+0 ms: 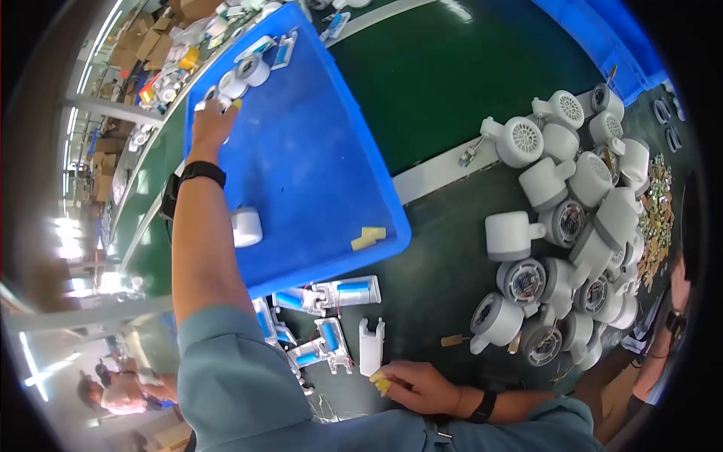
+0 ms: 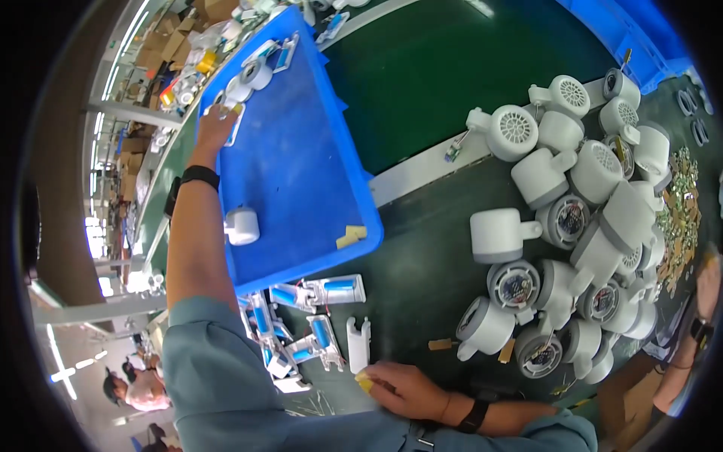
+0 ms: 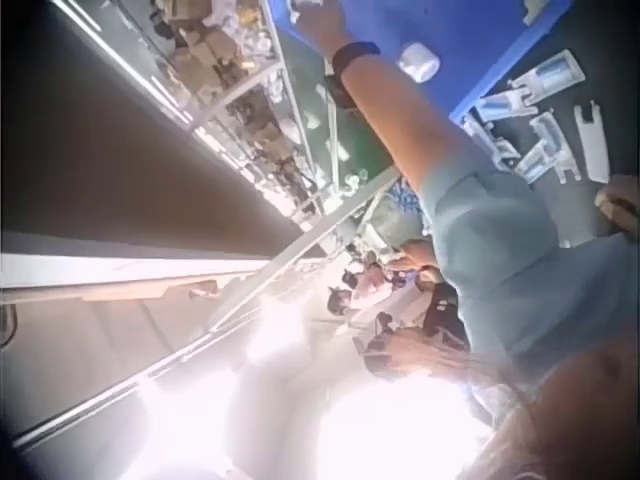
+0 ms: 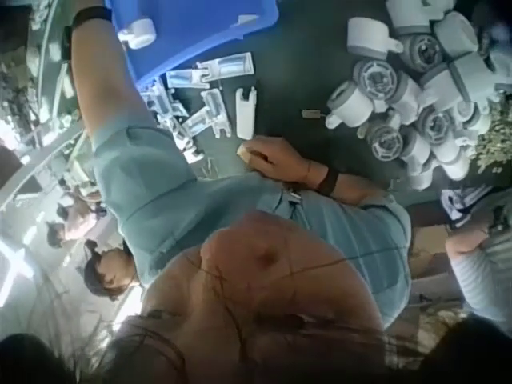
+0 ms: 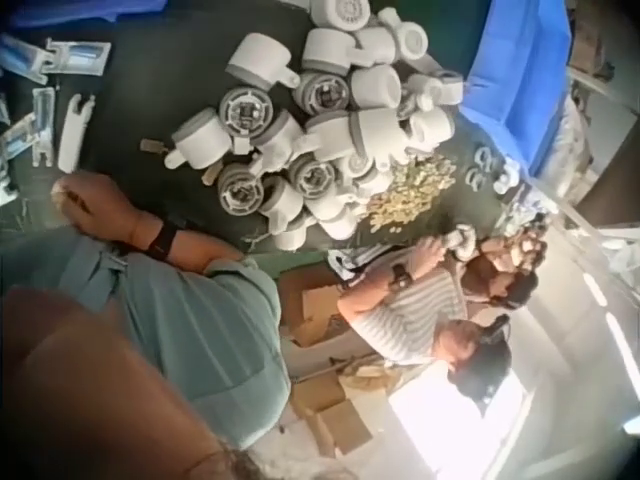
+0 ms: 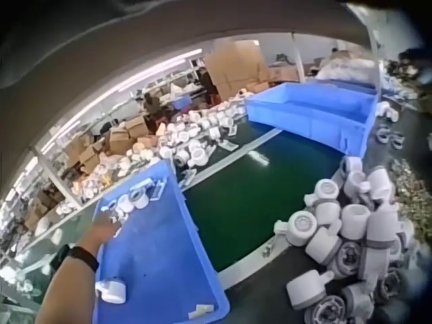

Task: The person assembles electronic devices by hand, picking up a white plastic housing, a circuit board, and a battery pack. They connect the components, tuck the wires inside, and snap a white plastic cover onto the assembly before placing the unit into a blue tray.

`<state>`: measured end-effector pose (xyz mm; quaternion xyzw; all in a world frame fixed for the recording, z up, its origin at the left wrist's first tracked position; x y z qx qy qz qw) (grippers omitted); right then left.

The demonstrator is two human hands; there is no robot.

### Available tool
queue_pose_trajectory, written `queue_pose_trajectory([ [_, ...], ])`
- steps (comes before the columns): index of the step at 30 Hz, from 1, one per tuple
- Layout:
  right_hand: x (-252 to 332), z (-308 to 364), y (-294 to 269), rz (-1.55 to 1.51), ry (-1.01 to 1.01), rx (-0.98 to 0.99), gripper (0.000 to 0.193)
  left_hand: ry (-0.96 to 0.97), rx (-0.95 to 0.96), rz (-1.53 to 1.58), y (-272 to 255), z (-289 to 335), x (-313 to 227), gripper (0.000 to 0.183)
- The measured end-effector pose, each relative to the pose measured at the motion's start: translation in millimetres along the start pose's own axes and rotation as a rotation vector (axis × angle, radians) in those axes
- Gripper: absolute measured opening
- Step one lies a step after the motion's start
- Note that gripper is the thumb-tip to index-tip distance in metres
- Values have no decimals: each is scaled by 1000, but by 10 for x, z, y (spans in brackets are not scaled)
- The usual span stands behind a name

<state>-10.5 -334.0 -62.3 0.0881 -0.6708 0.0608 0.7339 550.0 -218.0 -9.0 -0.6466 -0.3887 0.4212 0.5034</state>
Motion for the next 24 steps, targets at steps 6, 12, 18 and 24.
queue_pose_trajectory([
  [6, 117, -36, -300, 234, -36, -40, 19, -215, 11, -83, -55, -536, 521, 68],
  [12, -19, 25, -261, 233, -80, 38, 24, -300, -7, -12, 69, -899, 359, 67],
  [18, -250, 114, -238, -34, 73, 319, 33, -248, 176, 256, 234, -1235, 139, 67],
  [24, -303, 179, -133, 27, -5, 239, 31, 15, 438, 250, 174, -921, -576, 60],
])
Point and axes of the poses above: each hand's wrist, its own z-axis away from the middle knuckle, its own y-axis out of the palm, x = y × z, the point moved 4 cm from there along -z, towards the middle knuckle, and after that the axes turned 9 degrees about z, right-handed, at the moved point
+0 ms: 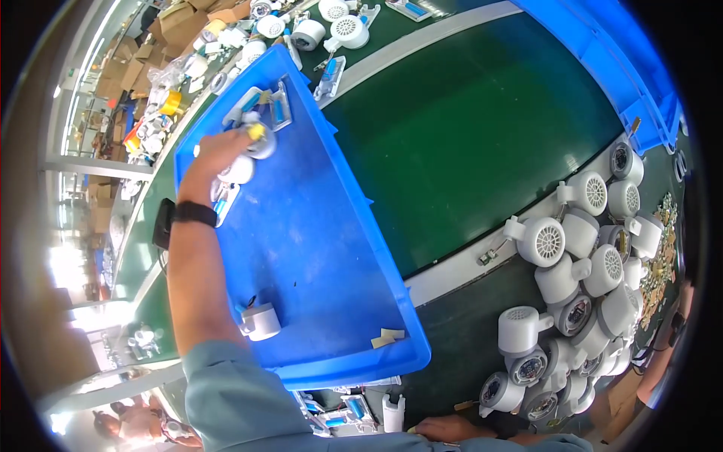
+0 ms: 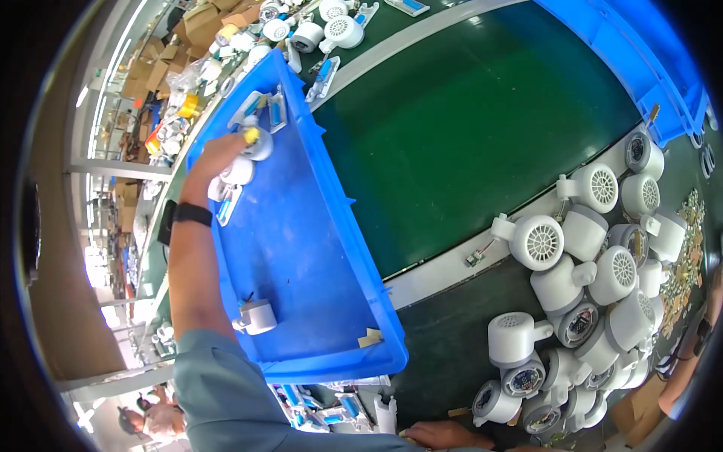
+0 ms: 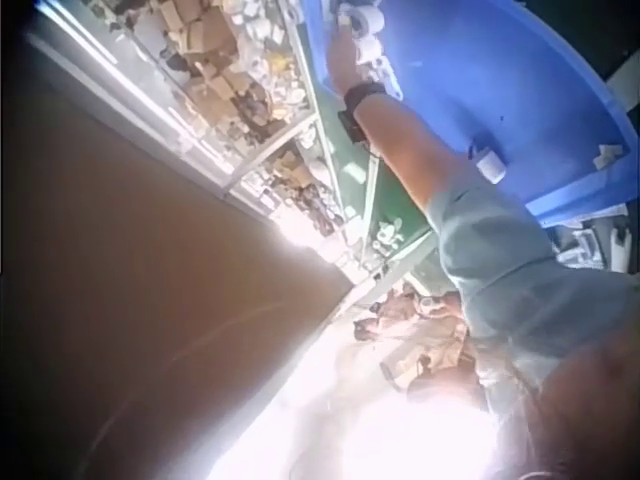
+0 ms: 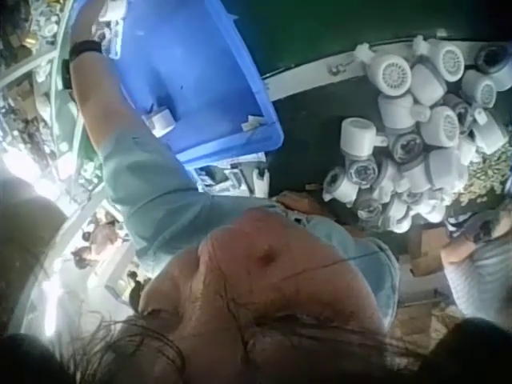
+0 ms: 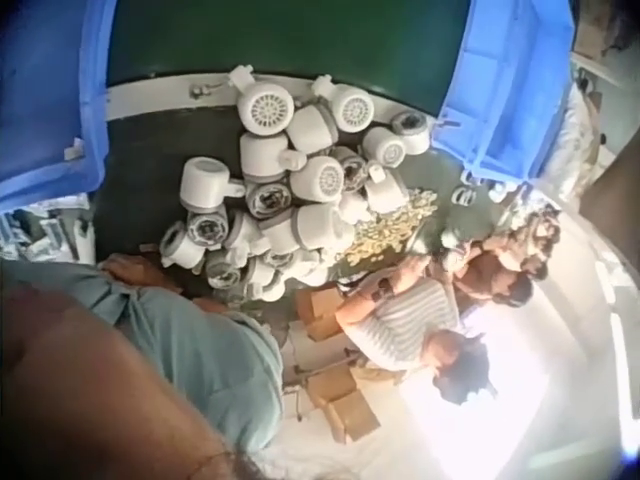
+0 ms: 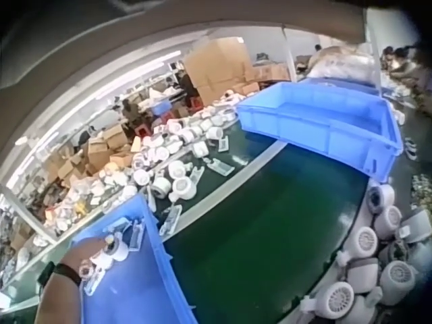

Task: The person assembles electronic devices by hand, picking up a white plastic housing, a circuit board, and a battery pack. They connect the components, tuck the wires inside, and snap a white plastic cover onto the assembly before placing the unit into a blue tray.

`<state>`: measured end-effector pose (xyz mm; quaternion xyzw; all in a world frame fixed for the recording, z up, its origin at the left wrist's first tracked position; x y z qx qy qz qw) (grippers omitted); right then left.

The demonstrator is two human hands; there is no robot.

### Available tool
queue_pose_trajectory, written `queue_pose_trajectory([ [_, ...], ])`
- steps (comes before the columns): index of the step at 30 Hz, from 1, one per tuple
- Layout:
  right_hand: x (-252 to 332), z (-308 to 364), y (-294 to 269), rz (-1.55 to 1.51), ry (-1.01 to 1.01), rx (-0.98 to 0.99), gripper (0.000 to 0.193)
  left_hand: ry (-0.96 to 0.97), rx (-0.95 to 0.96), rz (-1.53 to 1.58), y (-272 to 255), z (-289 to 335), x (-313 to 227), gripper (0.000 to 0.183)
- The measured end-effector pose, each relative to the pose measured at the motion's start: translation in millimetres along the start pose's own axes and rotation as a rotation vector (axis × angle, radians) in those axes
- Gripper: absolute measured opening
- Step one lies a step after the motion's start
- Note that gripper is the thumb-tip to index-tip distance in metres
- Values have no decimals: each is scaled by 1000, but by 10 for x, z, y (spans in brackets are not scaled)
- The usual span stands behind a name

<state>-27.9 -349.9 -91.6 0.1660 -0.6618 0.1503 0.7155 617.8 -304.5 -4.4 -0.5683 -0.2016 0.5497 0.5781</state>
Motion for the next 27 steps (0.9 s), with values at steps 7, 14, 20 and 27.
queue_pose_trajectory([
  [7, 260, -143, -139, 232, 1, -196, 21, 597, 223, 82, 747, 1497, -831, 32],
  [14, 302, -123, -182, 282, -23, -263, 19, 336, 556, 451, 520, 1981, -1061, 27],
  [20, 311, -145, -155, 225, -33, -244, 21, -246, -513, -276, -409, 606, 840, 69],
  [27, 309, -154, -138, 166, -62, -263, 21, -306, -514, 266, -47, 950, 1124, 73],
])
Point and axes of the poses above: each hand's wrist, its own z-axis away from the middle knuckle, its own y-axis out of the palm, x = y × z, the point moved 4 cm from there along -z, towards the middle knuckle, and after that the axes turned 9 degrees about z, right-handed, at the moved point
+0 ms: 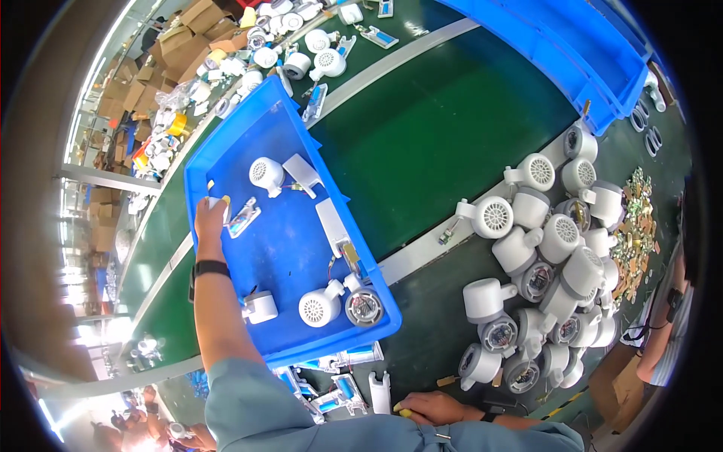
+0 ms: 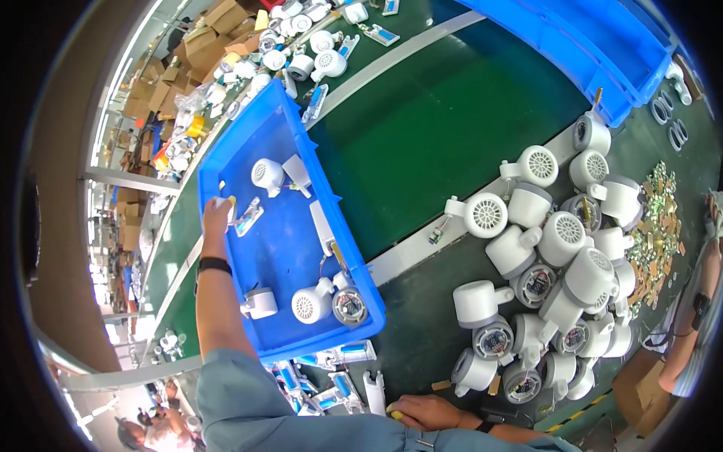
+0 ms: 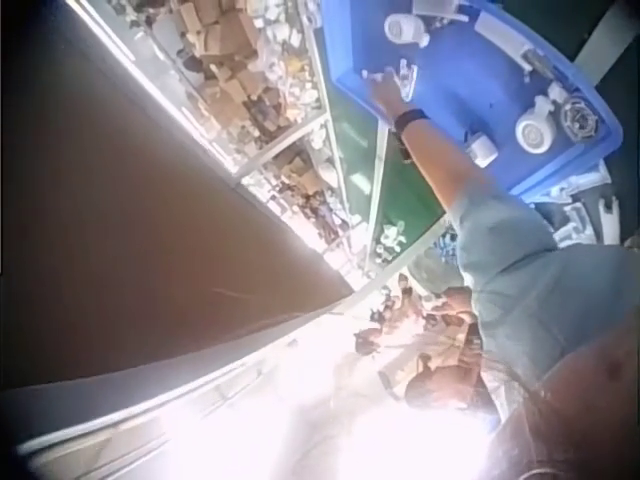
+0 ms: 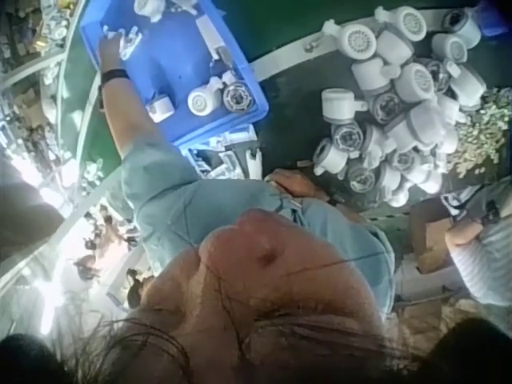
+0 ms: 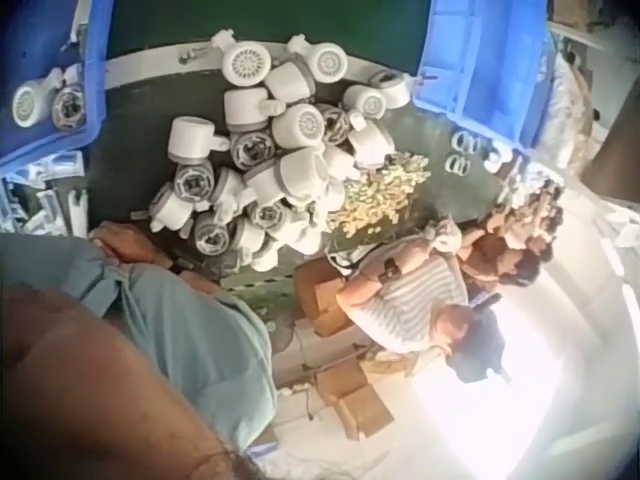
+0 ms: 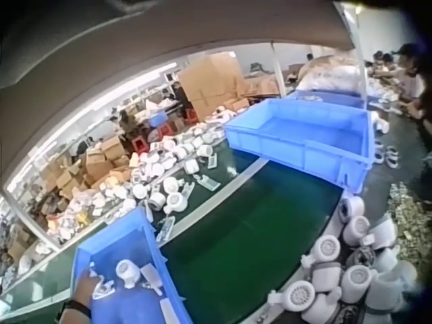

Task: The person assembles electronic devices by hand, picking up a white plastic housing, a circuit board, and a battery pack. They connect the components, tuck the wires inside, and snap a white plastic cover onto the assembly before placing the unit into a blue tray.

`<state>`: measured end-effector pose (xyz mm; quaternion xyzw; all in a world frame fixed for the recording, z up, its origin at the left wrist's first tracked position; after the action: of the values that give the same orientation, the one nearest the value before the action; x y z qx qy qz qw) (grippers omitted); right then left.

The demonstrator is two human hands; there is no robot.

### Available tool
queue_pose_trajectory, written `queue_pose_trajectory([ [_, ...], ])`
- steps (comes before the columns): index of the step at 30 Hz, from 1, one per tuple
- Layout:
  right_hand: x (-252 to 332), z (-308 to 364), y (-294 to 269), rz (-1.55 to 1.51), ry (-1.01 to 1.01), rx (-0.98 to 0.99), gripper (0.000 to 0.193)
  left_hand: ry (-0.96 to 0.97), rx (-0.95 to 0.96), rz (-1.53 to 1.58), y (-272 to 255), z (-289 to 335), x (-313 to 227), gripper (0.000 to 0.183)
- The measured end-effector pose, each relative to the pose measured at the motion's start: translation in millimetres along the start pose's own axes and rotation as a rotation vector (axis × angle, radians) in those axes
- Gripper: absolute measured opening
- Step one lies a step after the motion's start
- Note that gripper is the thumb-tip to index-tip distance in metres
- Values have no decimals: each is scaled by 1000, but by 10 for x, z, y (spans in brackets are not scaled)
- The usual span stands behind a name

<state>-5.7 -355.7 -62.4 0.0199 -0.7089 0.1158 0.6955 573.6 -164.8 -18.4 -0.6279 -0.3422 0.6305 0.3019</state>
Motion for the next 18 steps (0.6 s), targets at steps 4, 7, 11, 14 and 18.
queue_pose_trajectory([
  [4, -4, 38, 15, 27, 39, -3, 17, -25, 81, 565, -503, 964, -557, 67],
  [7, 16, 50, 24, 9, 14, -23, 17, 130, 277, 825, -1008, 1504, -662, 66],
  [11, -110, 86, 122, 43, 17, -107, 24, 250, 449, 967, -1393, 2526, -1084, 69],
  [14, -91, 169, 100, -198, 83, -274, 35, 238, 582, 1015, -1401, 3349, -1229, 68],
  [18, 480, 255, -118, -181, -262, -338, 55, 195, 851, 1134, -1057, 4397, -948, 66],
])
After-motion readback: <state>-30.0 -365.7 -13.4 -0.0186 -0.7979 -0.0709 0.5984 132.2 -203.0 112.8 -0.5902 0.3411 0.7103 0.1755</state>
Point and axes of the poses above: each hand's wrist, its own z-axis away from the middle knuckle, its own y-axis out of the palm, x = y × z, the point moved 4 cm from there along -z, towards the middle knuckle, and after that the axes turned 9 degrees about z, right-handed, at the moved point
